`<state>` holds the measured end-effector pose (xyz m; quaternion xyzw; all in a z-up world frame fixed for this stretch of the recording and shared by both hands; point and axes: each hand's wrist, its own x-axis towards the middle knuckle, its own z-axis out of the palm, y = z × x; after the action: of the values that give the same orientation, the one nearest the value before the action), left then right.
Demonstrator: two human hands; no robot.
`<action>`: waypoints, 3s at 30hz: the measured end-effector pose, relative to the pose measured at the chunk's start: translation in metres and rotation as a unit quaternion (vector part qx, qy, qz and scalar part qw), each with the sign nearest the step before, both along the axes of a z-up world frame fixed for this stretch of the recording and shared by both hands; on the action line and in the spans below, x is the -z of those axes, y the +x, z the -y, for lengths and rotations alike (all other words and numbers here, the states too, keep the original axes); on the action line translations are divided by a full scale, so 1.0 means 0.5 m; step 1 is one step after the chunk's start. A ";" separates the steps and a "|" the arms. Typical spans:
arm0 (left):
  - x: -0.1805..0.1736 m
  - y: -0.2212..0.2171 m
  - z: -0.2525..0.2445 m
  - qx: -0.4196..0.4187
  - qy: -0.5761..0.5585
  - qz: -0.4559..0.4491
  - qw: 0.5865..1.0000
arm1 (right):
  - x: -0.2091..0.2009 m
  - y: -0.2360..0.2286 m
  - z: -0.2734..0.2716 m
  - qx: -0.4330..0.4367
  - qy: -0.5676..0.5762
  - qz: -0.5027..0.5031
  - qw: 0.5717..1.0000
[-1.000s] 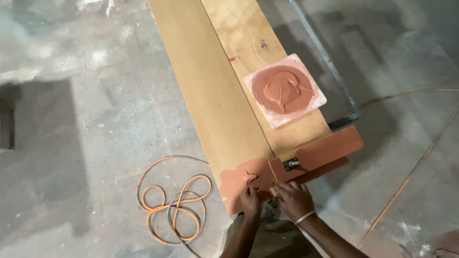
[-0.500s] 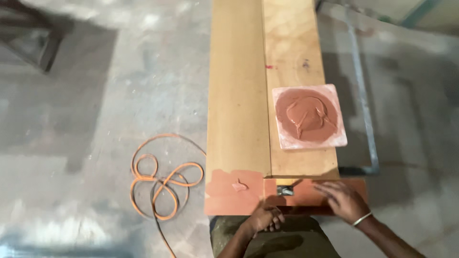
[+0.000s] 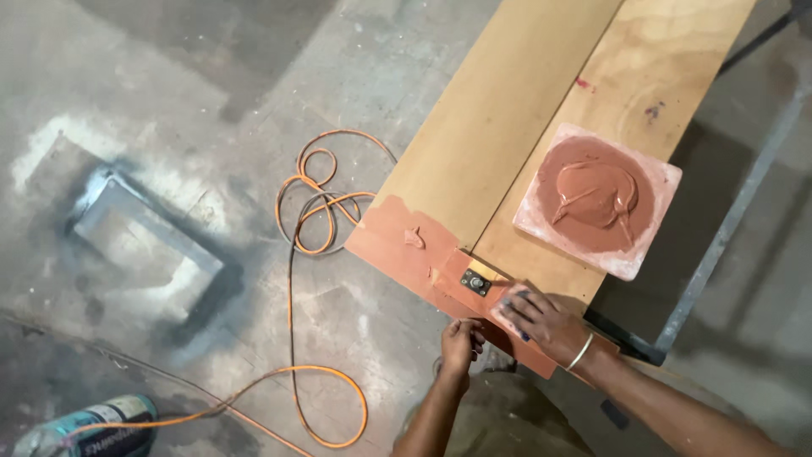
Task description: The person applies a reddish-brown paste to a wooden plank using a small rectangular tool. They repeatedly scoop the paste from a container and spread it along the plank's surface, smoothing it out with the tool.
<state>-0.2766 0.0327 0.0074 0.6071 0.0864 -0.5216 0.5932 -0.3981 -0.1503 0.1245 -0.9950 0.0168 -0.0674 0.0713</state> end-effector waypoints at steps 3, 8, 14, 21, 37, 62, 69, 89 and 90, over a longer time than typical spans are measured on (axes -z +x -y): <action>0.000 -0.016 -0.008 -0.024 0.010 -0.019 1.000 | 0.002 -0.047 0.007 -0.033 -0.116 -0.090 0.989; 0.009 -0.076 -0.052 -0.074 0.011 -0.028 0.997 | -0.025 -0.067 0.078 -0.081 -0.058 -0.187 0.977; -0.046 -0.114 0.007 -0.134 -0.021 -0.004 0.991 | -0.025 0.080 0.116 -0.156 0.001 -0.080 0.984; -0.081 -0.131 0.131 -0.311 -0.027 -0.004 0.950 | -0.066 0.093 0.195 -0.195 0.003 -0.260 0.946; -0.057 -0.181 0.165 -0.423 -0.016 -0.017 0.906 | 0.042 0.156 0.130 -0.123 0.077 -0.180 0.973; -0.033 -0.219 0.146 -0.431 -0.019 -0.021 0.902 | 0.109 0.105 0.187 -0.222 -0.202 -0.294 0.907; -0.061 -0.219 0.140 -0.413 -0.007 -0.026 0.910 | 0.012 0.267 0.216 -0.290 -0.049 -0.061 0.954; -0.059 -0.214 0.160 -0.428 -0.020 -0.017 0.904 | -0.013 0.247 0.187 -0.337 -0.132 -0.094 0.927; -0.060 -0.218 0.160 -0.425 -0.014 -0.021 0.905 | -0.016 0.240 0.193 -0.346 -0.162 -0.127 0.915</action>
<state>-0.3855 -0.0474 0.0375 0.4932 0.3410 -0.2341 0.7653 -0.2781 -0.2465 0.1324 -0.9368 -0.3307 0.0862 -0.0751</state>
